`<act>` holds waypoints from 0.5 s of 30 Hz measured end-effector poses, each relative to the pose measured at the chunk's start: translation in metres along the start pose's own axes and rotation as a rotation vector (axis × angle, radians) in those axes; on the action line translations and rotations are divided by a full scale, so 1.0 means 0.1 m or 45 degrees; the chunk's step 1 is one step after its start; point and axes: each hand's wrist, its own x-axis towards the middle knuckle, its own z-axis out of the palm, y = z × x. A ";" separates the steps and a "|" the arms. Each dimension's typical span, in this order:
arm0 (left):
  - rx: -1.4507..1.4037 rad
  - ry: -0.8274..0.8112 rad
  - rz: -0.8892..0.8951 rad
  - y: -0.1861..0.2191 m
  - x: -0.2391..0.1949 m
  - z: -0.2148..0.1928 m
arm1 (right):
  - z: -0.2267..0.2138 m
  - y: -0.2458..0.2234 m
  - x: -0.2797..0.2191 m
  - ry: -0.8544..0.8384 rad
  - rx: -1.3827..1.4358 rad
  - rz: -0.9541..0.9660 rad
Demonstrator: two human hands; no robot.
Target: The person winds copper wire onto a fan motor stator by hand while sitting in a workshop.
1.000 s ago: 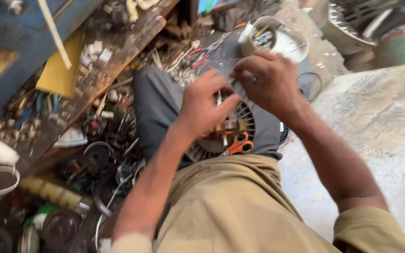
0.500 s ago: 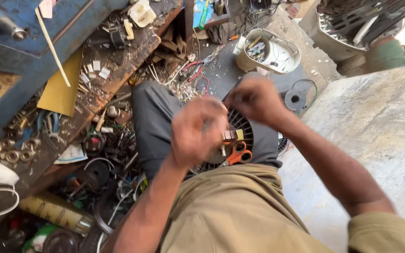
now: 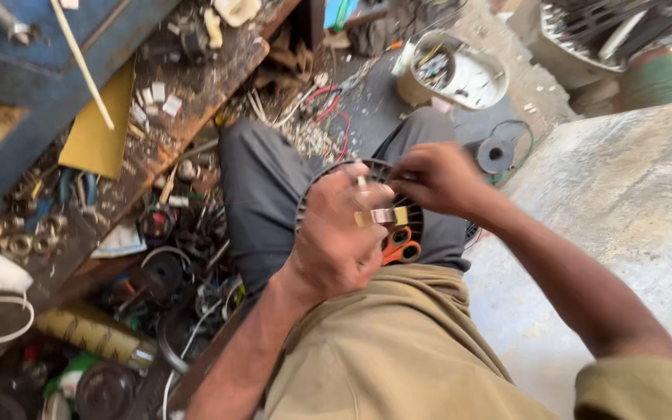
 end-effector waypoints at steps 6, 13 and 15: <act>-0.688 -0.476 -0.709 -0.64 0.21 0.42 | -0.03 -0.21 0.15 0.171 -0.238 -0.173; -0.631 -0.096 -0.476 -0.05 -0.11 0.06 | -0.33 -0.56 -0.74 -0.208 -0.193 -0.327; -0.191 -0.009 -0.100 0.09 -0.02 0.01 | -0.38 -0.25 -0.53 -0.028 -0.221 -0.189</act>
